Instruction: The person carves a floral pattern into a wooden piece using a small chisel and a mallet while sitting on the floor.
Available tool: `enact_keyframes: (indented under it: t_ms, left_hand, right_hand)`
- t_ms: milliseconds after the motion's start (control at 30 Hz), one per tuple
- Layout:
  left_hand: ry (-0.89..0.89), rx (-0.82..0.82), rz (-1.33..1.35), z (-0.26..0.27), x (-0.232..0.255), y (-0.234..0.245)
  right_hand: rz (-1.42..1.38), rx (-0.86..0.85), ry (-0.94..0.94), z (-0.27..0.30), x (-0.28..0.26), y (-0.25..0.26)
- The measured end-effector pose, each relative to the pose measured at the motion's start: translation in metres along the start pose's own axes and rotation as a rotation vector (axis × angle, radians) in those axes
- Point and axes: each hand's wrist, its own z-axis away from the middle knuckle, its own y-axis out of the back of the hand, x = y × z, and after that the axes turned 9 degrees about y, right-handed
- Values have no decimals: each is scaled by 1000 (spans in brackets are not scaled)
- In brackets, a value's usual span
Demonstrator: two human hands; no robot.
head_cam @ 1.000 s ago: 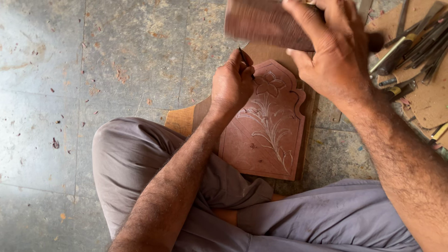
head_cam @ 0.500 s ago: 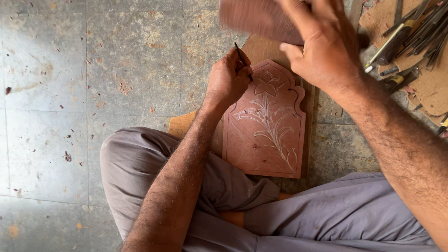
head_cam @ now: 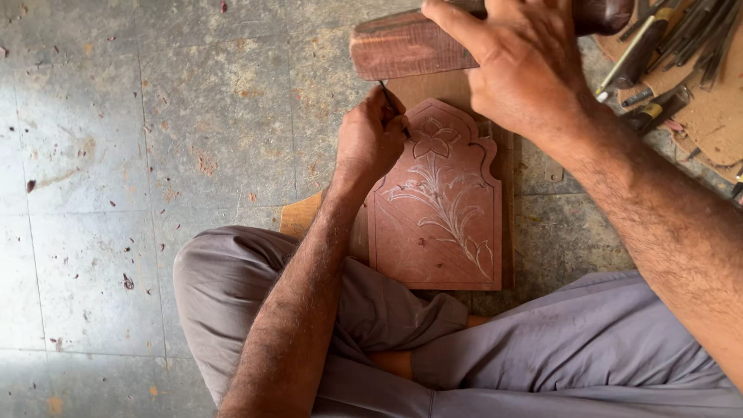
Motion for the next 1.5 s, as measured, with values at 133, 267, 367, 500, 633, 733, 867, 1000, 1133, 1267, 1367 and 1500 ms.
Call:
enact_keyframes:
  t_ms: [133,267,367,500,633,733,867,1000,1133,1267,1367,1500]
  left_hand:
    - [14,27,42,2,2,-2]
    - [47,15,26,1,2,-4]
    - [20,68,5,0,1,-6]
    - [41,108,66,1,-4,-12]
    - [23,227,5,3,-10,-20]
    - [29,265,-16,5,-12,-23]
    - [59,279,-6,12,-11,-25]
    - [28,334,32,20,-6,-30]
    - [43,404,47,23,-5,-35]
    - [75,404,208,25,-7,-42]
    - [74,440,60,26,-9,-43]
    - [75,478,144,29,-8,-50]
  right_hand:
    - [-227,103,-78,-1,-4,-7]
    - [271,-138,5,0,-3,-2]
    - [-279,177,-19,-4,-7,-2]
    - [74,-23,-11,-6,-14,-2]
    - [171,-51,23,-7,-13,-7]
    - [-3,76,23,-4,-17,-12]
    - [46,28,-6,-5,-16,-14]
    - [-3,104,31,-9,-19,-11]
    - [295,-25,99,-6,-17,-10]
    - [-95,70,-17,-7,-20,-20]
    - [400,21,176,-7,-19,-18]
    - [151,116,122,-10,-24,-18]
